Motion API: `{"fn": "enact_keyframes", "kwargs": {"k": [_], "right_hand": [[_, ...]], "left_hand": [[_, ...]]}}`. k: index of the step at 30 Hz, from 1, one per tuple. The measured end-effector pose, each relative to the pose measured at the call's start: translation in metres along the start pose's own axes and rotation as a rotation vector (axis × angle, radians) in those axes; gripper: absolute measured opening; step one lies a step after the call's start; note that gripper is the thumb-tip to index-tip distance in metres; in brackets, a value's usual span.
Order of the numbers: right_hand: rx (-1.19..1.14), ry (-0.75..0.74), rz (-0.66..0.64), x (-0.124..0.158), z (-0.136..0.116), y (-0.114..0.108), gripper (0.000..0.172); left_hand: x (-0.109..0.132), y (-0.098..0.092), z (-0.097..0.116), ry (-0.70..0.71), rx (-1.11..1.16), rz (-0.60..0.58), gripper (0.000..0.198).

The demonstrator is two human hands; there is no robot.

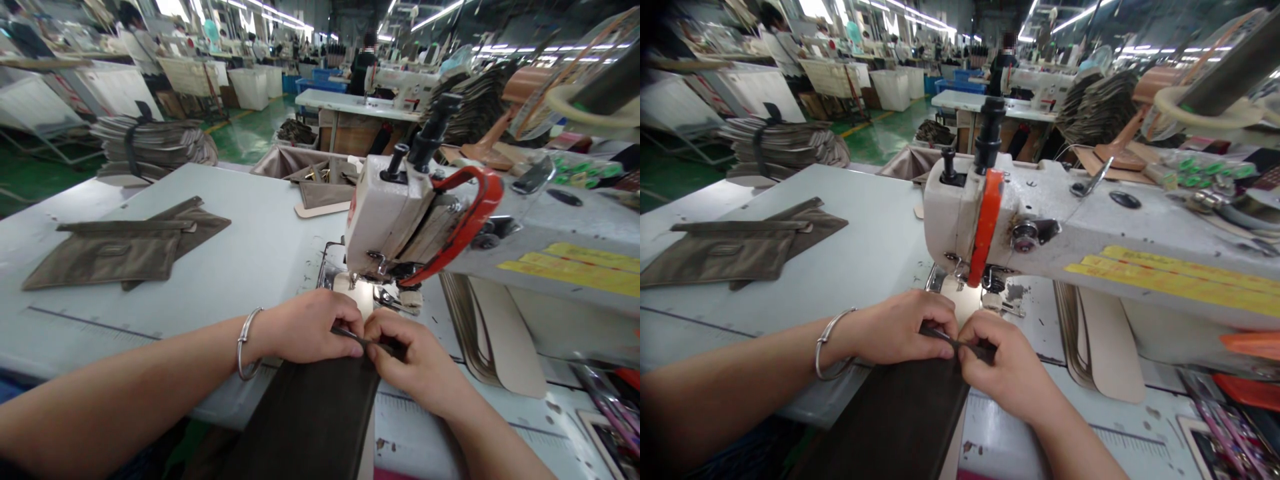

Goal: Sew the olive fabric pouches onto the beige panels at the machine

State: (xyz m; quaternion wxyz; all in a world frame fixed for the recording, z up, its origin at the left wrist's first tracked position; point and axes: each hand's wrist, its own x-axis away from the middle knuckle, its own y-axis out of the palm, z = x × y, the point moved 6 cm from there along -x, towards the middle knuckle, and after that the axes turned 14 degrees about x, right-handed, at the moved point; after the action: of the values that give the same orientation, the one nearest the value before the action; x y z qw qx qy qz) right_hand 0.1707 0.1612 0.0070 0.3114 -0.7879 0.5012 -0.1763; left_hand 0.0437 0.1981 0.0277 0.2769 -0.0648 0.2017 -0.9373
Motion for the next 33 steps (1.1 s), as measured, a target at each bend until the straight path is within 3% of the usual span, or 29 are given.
{"fn": "enact_keyframes", "kwargs": {"k": [8,11,18,21,23,25,27,33], "right_hand": [[-0.017,-0.001,0.000,0.001,-0.001,-0.002,0.011],[-0.041,-0.004,-0.006,0.002,0.001,-0.003,0.020],[-0.235,0.177,0.131,0.002,0.029,0.006,0.013],[0.010,0.164,0.199,0.001,0.031,0.005,0.009],[0.265,0.076,0.269,0.002,0.024,0.000,0.005],[0.407,-0.051,0.283,0.002,0.014,-0.001,0.012],[0.433,-0.105,0.262,0.003,0.009,0.001,0.017],[0.352,-0.012,0.245,0.001,0.010,0.002,0.013]], "left_hand": [[0.000,0.000,-0.001,-0.016,-0.001,-0.011,0.007],[0.001,-0.004,-0.003,-0.033,-0.002,-0.009,0.008],[0.002,-0.008,-0.007,-0.061,-0.162,0.054,0.010],[-0.001,-0.008,-0.013,-0.065,-0.238,0.122,0.014],[-0.002,-0.012,-0.018,-0.080,-0.285,0.177,0.015],[-0.002,-0.016,-0.021,-0.090,-0.302,0.196,0.015],[-0.001,-0.018,-0.023,-0.105,-0.279,0.184,0.016],[0.002,-0.013,-0.012,-0.074,-0.069,0.140,0.033]]}}
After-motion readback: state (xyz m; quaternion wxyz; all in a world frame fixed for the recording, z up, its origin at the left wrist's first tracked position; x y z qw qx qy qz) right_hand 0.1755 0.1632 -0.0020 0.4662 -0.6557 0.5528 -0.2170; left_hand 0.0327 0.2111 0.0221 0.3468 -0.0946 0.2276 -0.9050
